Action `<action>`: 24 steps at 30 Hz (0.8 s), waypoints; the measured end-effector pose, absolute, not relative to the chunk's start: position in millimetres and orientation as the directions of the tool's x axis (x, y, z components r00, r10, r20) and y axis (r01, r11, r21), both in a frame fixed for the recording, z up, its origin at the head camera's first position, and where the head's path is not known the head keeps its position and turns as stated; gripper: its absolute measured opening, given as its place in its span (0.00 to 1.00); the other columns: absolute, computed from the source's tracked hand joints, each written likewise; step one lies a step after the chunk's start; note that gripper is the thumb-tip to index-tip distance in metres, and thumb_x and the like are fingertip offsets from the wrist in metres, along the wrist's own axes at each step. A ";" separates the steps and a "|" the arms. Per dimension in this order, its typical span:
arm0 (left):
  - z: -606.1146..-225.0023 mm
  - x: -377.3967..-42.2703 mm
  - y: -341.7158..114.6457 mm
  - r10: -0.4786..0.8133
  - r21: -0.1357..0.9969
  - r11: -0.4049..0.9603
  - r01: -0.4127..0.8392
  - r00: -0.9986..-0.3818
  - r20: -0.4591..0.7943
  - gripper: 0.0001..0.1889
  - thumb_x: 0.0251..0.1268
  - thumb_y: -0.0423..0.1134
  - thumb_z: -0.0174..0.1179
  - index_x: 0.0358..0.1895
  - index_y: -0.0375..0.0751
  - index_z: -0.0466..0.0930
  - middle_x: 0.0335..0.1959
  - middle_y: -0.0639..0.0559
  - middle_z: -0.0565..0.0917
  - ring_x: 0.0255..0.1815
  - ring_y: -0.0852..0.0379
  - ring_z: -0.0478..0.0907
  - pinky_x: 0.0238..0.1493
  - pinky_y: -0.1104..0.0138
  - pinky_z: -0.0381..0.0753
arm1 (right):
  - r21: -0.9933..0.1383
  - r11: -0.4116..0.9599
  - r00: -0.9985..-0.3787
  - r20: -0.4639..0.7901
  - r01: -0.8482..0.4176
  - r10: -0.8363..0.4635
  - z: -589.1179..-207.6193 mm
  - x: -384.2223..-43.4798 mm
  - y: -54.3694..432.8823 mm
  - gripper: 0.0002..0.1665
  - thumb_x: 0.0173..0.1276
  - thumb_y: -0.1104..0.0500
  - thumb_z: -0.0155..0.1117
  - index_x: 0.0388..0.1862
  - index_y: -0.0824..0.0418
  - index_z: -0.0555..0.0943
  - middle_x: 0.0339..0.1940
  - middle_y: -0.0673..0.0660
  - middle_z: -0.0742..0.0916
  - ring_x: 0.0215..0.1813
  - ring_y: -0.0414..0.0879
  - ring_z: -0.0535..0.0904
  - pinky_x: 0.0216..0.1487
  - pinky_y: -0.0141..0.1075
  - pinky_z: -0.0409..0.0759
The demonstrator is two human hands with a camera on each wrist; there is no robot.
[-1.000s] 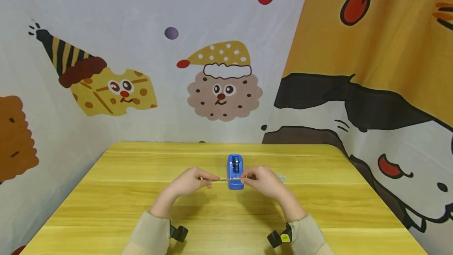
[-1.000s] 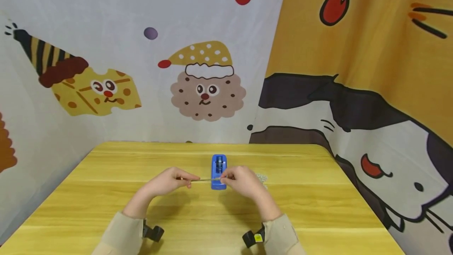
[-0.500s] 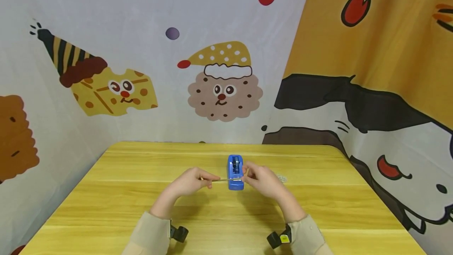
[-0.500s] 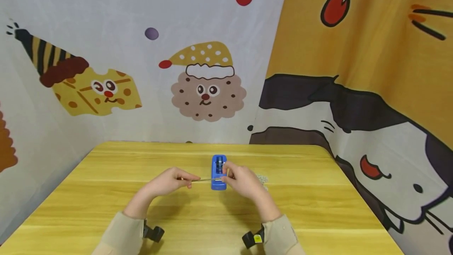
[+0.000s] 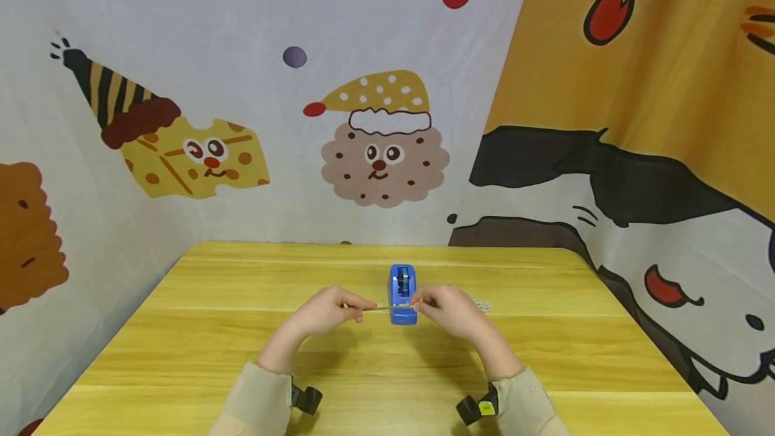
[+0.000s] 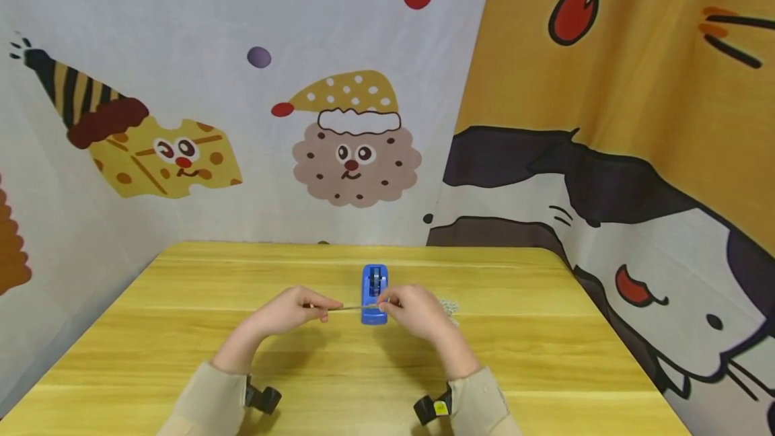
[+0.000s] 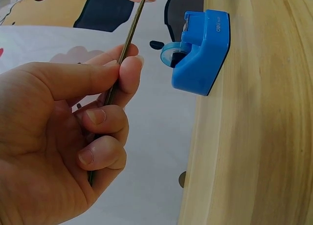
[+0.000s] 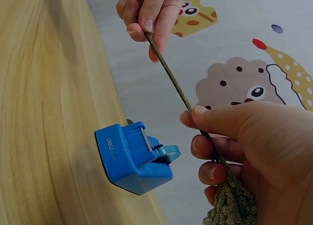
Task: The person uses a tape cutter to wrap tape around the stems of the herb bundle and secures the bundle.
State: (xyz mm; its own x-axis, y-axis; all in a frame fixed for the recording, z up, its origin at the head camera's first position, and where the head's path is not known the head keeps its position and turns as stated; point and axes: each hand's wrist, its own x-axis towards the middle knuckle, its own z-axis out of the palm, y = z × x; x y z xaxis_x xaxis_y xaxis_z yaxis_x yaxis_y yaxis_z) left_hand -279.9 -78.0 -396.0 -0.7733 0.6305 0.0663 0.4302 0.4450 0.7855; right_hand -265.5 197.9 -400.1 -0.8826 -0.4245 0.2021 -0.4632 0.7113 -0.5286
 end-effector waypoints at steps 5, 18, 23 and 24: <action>-395.6 -279.5 -78.4 0.629 0.785 0.448 0.428 -0.775 0.063 0.16 0.69 0.27 0.51 0.54 0.39 0.83 0.39 0.49 0.86 0.11 0.63 0.51 0.13 0.73 0.57 | -0.538 0.717 -0.889 0.162 -0.443 -0.427 -399.6 -265.5 197.1 0.11 0.72 0.56 0.59 0.41 0.60 0.86 0.23 0.51 0.81 0.23 0.38 0.68 0.23 0.32 0.69; -396.0 -280.6 -79.2 0.649 0.788 0.438 0.433 -0.759 0.056 0.16 0.71 0.28 0.51 0.55 0.40 0.83 0.39 0.50 0.86 0.11 0.62 0.52 0.14 0.73 0.58 | -0.507 0.741 -0.892 0.146 -0.440 -0.429 -399.8 -263.3 196.1 0.06 0.60 0.57 0.70 0.32 0.52 0.80 0.16 0.43 0.72 0.19 0.36 0.63 0.20 0.29 0.63; -395.8 -279.7 -78.9 0.652 0.793 0.431 0.430 -0.757 0.056 0.16 0.71 0.28 0.50 0.55 0.41 0.83 0.41 0.46 0.86 0.11 0.62 0.51 0.14 0.72 0.57 | -0.459 0.764 -0.890 0.193 -0.454 -0.412 -401.7 -264.1 194.2 0.05 0.62 0.55 0.70 0.31 0.48 0.80 0.14 0.42 0.71 0.17 0.34 0.61 0.18 0.29 0.60; -395.9 -279.7 -78.8 0.651 0.794 0.431 0.429 -0.757 0.056 0.16 0.71 0.28 0.50 0.55 0.41 0.83 0.41 0.45 0.86 0.11 0.62 0.51 0.14 0.72 0.57 | -0.449 0.767 -0.888 0.206 -0.458 -0.410 -401.9 -264.2 193.8 0.05 0.62 0.54 0.70 0.31 0.47 0.80 0.14 0.41 0.71 0.17 0.34 0.61 0.18 0.29 0.60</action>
